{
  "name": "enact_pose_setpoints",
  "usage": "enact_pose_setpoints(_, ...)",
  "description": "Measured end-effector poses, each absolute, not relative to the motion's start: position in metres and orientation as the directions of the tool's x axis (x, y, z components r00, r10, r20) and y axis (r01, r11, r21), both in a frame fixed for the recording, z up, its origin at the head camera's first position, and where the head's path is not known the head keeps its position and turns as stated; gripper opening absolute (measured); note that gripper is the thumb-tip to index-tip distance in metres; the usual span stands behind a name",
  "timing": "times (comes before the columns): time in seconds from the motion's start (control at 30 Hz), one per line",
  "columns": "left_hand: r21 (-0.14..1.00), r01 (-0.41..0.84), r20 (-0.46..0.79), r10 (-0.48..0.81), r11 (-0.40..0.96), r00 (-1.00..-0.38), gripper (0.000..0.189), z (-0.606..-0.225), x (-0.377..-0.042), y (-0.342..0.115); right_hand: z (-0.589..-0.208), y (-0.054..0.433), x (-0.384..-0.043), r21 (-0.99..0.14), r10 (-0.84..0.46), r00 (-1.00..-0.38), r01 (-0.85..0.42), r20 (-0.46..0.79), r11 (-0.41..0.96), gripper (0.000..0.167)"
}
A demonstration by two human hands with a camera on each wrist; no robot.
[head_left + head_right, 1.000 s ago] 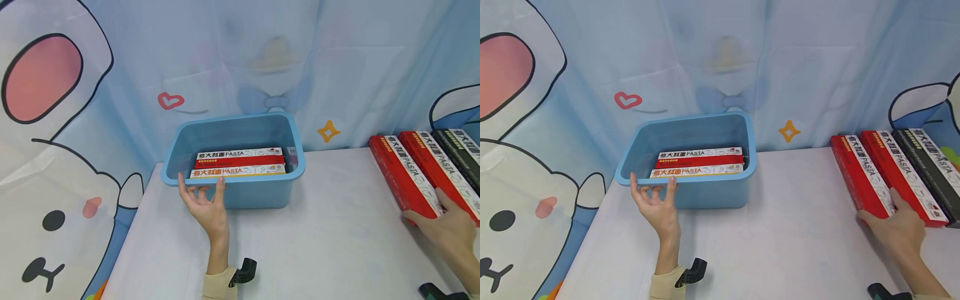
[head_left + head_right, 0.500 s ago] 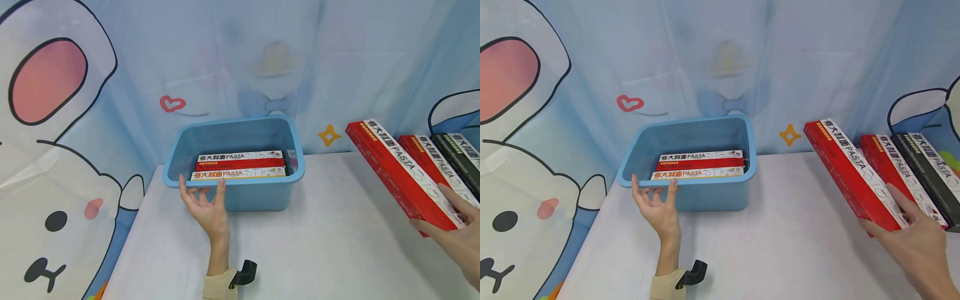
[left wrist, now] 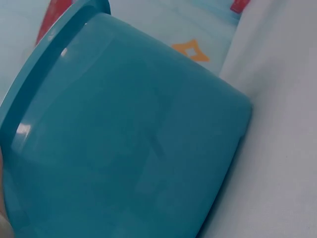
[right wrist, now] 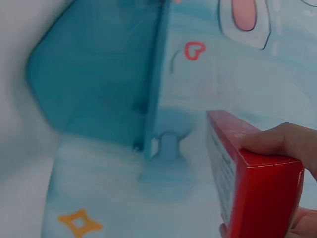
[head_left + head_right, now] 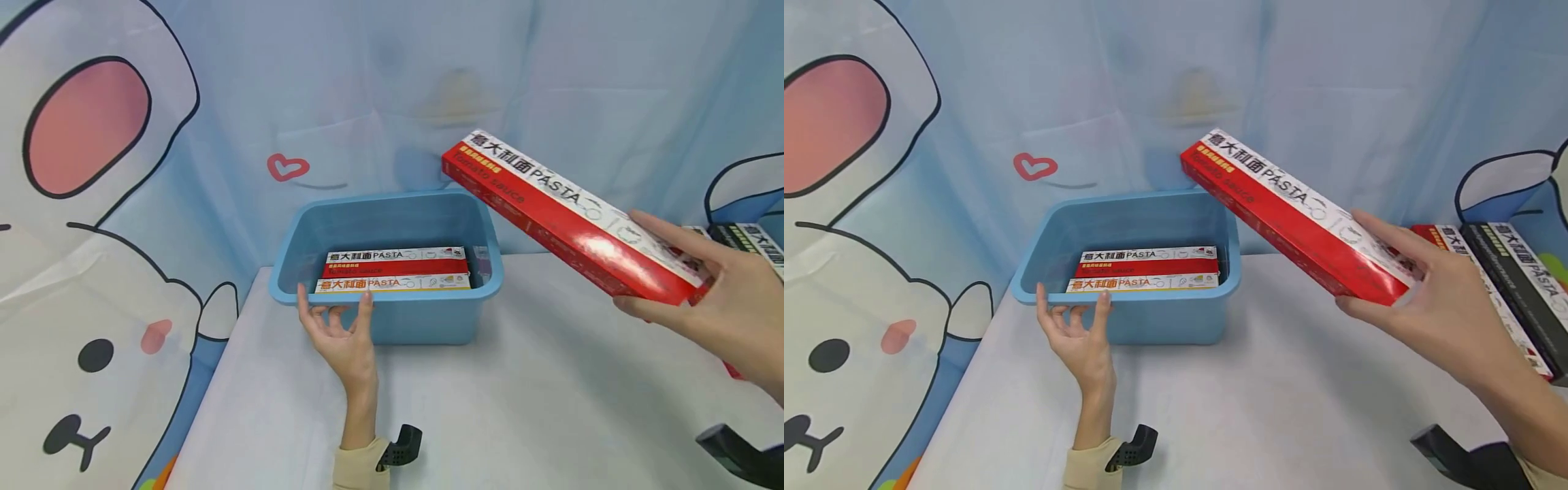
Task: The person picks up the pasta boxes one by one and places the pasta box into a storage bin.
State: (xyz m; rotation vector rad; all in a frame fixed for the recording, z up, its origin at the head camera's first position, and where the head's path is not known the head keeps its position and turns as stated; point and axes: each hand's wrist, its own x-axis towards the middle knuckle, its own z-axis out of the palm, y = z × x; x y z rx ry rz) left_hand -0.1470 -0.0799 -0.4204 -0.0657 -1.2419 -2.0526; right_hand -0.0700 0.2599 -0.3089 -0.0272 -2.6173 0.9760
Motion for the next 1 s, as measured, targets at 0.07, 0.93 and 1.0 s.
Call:
enact_pose_setpoints(0.07, 0.749, 0.603, 0.39, -0.552, -0.276, -0.737, 0.101, -0.42, -0.147, -0.078, -0.299, 0.255, -0.081, -0.622, 0.07, -0.948, -0.146, 0.31, 0.77, 0.09)
enact_pose_setpoints(0.93, 0.763, 0.583, 0.385, -0.529, -0.278, -0.756, 0.102, -0.42, -0.147, -0.068, -0.284, 0.169, -0.179, -0.634, -0.398, -0.917, -0.294, -0.025, 0.715, 0.084)
enact_pose_setpoints(1.0, 0.764, 0.581, 0.385, -0.526, -0.279, -0.758, 0.102, -0.42, -0.146, -0.068, -0.284, 0.164, -0.183, -0.616, -0.397, -0.916, -0.286, -0.048, 0.734, 0.083)
